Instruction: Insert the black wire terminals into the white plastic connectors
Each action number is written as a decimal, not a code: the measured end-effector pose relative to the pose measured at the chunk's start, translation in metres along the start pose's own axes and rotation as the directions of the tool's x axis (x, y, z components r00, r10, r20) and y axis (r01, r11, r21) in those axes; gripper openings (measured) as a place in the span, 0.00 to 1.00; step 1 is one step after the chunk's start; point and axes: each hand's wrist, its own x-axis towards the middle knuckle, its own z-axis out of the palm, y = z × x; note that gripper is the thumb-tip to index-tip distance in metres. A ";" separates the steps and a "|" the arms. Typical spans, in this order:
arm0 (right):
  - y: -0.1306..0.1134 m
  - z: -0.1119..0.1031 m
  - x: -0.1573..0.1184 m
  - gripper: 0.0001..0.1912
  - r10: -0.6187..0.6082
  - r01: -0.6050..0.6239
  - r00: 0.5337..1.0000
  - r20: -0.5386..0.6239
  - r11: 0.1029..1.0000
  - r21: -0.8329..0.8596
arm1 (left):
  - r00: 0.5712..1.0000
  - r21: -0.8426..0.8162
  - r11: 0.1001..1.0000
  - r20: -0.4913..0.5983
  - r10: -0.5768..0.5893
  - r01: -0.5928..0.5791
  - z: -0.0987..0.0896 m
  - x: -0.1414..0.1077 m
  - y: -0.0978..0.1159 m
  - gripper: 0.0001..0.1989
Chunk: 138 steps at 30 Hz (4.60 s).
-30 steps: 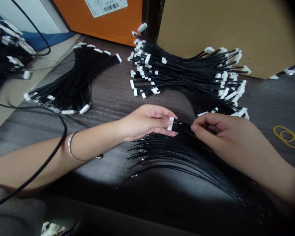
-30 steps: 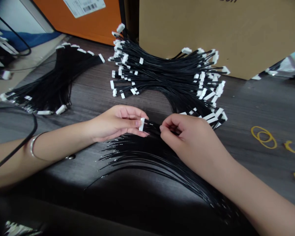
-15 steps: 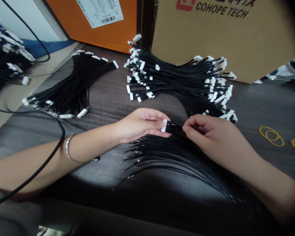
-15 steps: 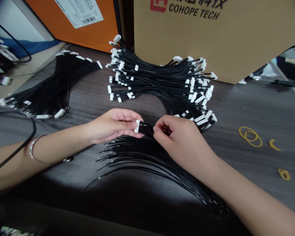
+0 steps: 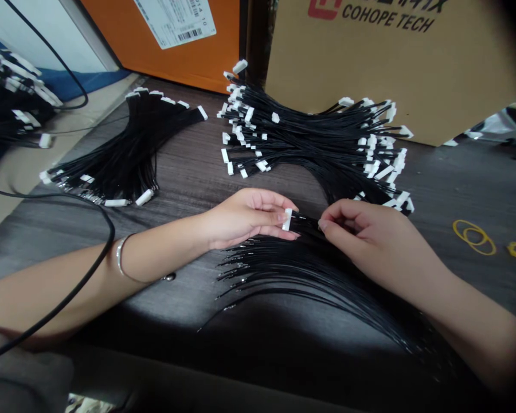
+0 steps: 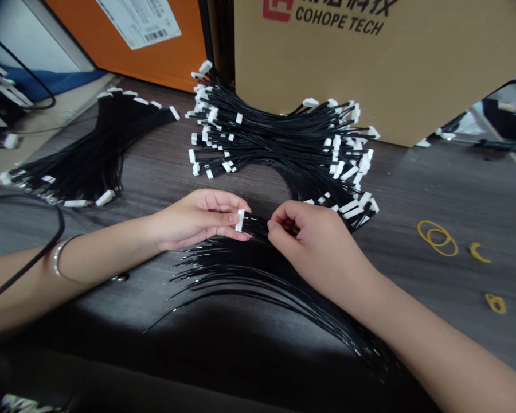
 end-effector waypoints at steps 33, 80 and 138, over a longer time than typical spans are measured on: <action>0.013 0.007 -0.010 0.23 -0.392 0.363 0.920 -0.024 0.871 -0.332 | 0.995 -0.136 0.988 0.056 0.081 -0.073 -0.005 0.003 -0.001 0.07; -0.010 0.049 0.001 0.04 -0.360 0.401 0.913 0.190 0.877 -0.266 | 0.981 0.102 0.990 -0.157 0.116 -0.101 0.002 0.009 0.007 0.05; 0.008 0.015 0.009 0.07 -0.223 0.222 0.975 0.007 0.966 -0.136 | 0.984 0.426 0.901 -0.101 0.144 -0.089 0.001 0.000 0.006 0.06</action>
